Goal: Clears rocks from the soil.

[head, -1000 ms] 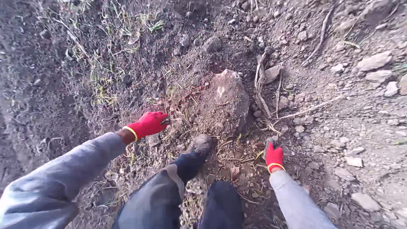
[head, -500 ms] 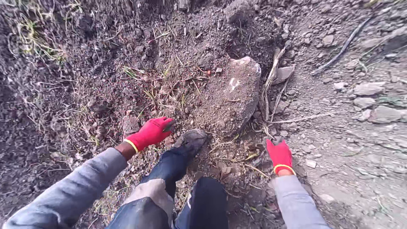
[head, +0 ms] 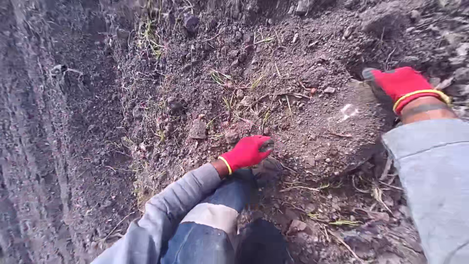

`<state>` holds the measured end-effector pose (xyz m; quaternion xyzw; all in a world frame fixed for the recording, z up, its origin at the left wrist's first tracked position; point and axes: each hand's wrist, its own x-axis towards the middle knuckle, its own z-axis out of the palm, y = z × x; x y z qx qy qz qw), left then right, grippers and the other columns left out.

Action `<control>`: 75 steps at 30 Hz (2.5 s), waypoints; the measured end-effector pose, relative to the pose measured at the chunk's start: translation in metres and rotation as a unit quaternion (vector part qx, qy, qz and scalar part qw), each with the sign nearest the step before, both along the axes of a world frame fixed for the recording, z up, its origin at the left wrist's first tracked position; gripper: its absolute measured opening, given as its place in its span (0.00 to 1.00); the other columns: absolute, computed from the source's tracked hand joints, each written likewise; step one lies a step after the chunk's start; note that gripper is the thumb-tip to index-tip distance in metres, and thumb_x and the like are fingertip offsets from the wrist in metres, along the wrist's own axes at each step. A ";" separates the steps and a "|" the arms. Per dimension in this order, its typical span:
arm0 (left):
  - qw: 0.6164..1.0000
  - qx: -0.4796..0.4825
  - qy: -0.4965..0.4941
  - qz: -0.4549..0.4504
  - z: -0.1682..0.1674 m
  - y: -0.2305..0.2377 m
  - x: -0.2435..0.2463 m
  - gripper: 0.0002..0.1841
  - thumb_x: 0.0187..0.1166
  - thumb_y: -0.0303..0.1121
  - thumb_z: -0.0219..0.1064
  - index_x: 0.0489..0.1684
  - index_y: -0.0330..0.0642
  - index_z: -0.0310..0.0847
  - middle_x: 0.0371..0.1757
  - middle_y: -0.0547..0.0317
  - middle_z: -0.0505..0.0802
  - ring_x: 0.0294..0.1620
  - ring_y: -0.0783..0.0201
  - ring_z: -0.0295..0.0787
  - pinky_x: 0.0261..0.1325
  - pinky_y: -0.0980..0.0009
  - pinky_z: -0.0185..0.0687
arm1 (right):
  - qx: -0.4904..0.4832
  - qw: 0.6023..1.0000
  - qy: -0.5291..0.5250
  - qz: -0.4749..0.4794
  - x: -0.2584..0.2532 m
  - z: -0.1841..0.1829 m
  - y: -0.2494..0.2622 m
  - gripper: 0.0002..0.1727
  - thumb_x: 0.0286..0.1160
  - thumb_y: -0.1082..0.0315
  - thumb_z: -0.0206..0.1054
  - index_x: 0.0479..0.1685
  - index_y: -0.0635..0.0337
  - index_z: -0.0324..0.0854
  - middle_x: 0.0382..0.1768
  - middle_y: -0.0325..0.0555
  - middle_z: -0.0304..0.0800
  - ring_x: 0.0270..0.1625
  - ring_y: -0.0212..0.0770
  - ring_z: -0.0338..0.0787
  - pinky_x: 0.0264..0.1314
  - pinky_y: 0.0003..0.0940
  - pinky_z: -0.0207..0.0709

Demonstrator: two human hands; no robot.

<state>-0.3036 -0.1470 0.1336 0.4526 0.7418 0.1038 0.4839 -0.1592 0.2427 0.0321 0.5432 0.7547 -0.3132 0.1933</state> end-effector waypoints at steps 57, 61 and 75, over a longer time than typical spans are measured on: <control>0.933 -0.017 0.347 0.091 -0.002 -0.047 -0.140 0.32 0.78 0.49 0.68 0.79 0.41 0.76 0.83 0.26 0.73 0.87 0.29 0.64 0.86 0.35 0.60 | 0.227 0.878 0.254 -0.335 0.155 0.013 -0.095 0.24 0.87 0.63 0.57 0.77 0.63 0.77 0.73 0.56 0.84 0.77 0.43 0.82 0.82 0.39 0.72; 0.979 0.042 0.200 0.025 -0.031 -0.012 -0.066 0.26 0.81 0.42 0.67 0.73 0.35 0.81 0.74 0.29 0.83 0.78 0.36 0.78 0.79 0.40 0.72 | 0.058 0.730 0.408 -0.544 0.195 0.063 -0.249 0.21 0.91 0.63 0.53 0.77 0.54 0.77 0.69 0.46 0.86 0.66 0.39 0.88 0.68 0.38 0.84; 0.968 -0.081 0.168 0.170 -0.100 0.124 -0.012 0.38 0.92 0.61 0.44 0.85 0.36 0.66 0.75 0.33 0.84 0.80 0.41 0.79 0.83 0.41 0.69 | 0.146 0.913 0.112 -0.364 0.132 0.022 -0.161 0.45 0.84 0.42 0.56 0.93 0.64 0.51 0.91 0.66 0.54 0.92 0.60 0.58 0.92 0.56 0.55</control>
